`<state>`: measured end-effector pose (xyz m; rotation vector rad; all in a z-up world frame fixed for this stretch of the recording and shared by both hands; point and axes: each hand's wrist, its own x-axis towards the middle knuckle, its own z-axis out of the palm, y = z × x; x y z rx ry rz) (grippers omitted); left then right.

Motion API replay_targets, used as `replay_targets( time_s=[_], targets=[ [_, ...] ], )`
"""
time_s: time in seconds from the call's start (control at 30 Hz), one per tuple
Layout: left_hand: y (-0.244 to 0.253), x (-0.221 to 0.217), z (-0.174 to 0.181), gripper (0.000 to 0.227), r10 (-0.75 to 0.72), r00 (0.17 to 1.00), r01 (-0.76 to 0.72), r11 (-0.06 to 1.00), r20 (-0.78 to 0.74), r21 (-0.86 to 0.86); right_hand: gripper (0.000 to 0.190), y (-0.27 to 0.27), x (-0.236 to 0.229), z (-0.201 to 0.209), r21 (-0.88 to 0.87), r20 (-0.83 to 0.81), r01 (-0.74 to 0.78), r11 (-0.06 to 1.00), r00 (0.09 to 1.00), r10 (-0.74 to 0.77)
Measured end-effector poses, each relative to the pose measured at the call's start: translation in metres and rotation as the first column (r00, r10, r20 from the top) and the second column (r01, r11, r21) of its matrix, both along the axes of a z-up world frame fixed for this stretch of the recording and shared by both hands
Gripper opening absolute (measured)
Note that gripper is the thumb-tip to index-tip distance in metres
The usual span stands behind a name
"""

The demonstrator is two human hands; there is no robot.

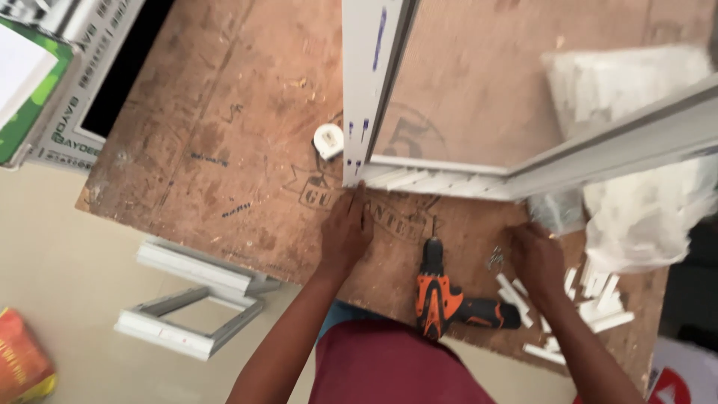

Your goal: The recorder is assembling a PVC window frame by inserting white plastic spacer components and securing them with a power drill.

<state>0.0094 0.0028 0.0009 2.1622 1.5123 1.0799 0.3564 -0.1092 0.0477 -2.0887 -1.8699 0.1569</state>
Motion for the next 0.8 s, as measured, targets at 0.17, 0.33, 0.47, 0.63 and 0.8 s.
replay_targets(
  time_s=[0.17,0.33,0.47,0.63,0.8],
  targets=[
    [0.000,0.000,0.006,0.051,0.007,1.000,-0.007,0.999,0.001,-0.034,0.022,0.007,-0.004,0.013,-0.085,0.075,0.060,0.995,0.996,-0.054],
    [0.001,0.000,0.009,0.050,0.014,1.000,-0.013,0.998,0.014,-0.067,0.027,0.011,-0.006,0.017,0.022,0.066,0.083,0.996,0.994,-0.085],
    [0.001,0.000,0.006,0.051,0.009,1.000,-0.009,0.997,0.006,-0.073,0.018,0.020,-0.019,0.012,-0.038,-0.193,0.182,0.983,0.963,-0.186],
    [-0.002,0.000,0.007,0.050,0.013,1.000,-0.013,0.999,0.009,-0.041,0.023,0.039,-0.045,-0.011,-0.193,-0.518,0.165,0.967,0.820,-0.243],
    [-0.001,0.000,0.006,0.047,0.004,1.000,-0.003,0.999,0.017,-0.038,0.018,0.062,-0.065,-0.038,-0.284,-0.778,0.138,0.949,0.545,-0.312]
  ],
)
